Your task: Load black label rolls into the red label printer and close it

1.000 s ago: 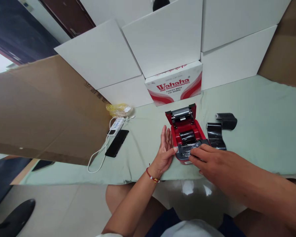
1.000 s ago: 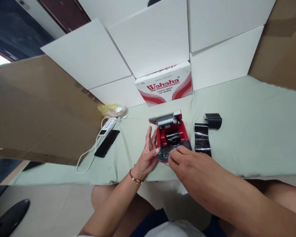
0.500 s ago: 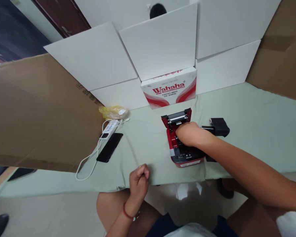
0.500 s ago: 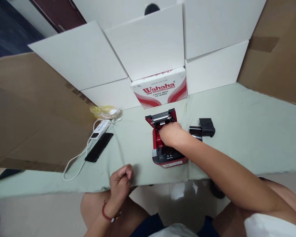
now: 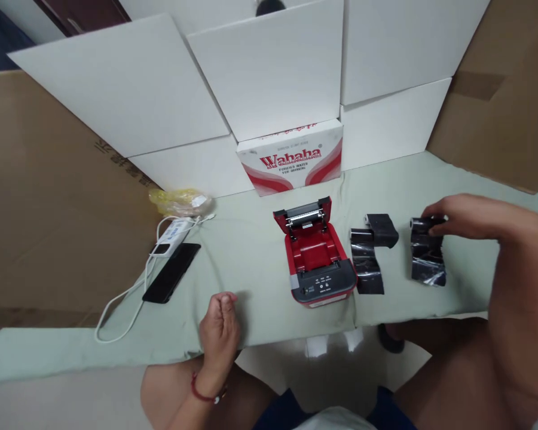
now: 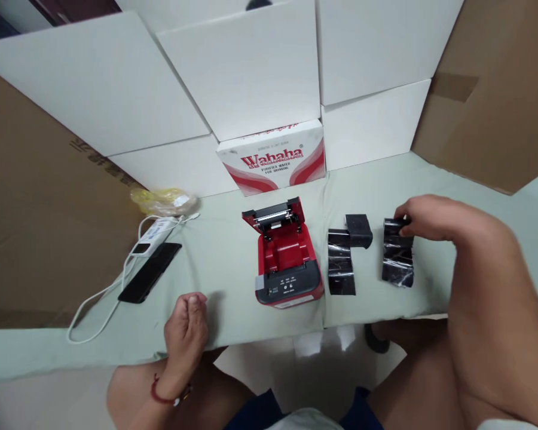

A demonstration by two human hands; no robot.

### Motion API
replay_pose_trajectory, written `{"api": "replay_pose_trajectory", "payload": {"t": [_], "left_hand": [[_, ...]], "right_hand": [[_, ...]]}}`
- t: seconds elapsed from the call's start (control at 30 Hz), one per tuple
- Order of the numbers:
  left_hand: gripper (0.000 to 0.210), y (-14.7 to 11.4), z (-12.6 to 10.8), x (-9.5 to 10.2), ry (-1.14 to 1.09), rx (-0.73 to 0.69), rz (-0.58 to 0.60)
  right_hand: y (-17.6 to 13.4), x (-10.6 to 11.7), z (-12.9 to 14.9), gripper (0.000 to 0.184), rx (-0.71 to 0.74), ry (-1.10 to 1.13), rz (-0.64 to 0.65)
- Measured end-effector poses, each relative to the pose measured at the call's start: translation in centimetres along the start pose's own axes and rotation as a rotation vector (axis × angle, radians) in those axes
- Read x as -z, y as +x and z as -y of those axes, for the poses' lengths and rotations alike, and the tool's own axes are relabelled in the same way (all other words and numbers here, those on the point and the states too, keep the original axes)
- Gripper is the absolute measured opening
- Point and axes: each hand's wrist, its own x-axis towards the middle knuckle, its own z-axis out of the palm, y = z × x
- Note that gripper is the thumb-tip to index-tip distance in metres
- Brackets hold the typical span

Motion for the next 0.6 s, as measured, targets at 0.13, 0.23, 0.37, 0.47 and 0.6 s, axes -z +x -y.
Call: {"api": "replay_pose_trajectory", "payload": {"t": [0.13,0.23,0.37,0.47,0.6], "left_hand": [[0.040,-0.6,0.9,-0.7,0.085,-0.061,-0.008],[0.045,-0.9,1.1,-0.8,0.071,-0.059,-0.004],[0.030,-0.5,0.4,-1.0,0.062,-0.092,-0.067],[0.007,0.0,-0.2,-1.2,0.070,-0.204,-0.138],[0.022,0.0,-0.4,-1.2,0.084,-0.346,-0.057]], "right_hand": [[2.5,-3.4,-0.7,0.028,-0.053,0.017,0.070],[2.8,-3.9,0.9,0.037,-0.072,0.104,-0.188],[4.2,-4.3,3.2,0.046,0.094,0.162,-0.388],[6.0,-5.1,4.4,0.051,0.217,0.106,-0.266],[7.1,-5.6,5.6,0.041,0.282,0.089,-0.108]]}}
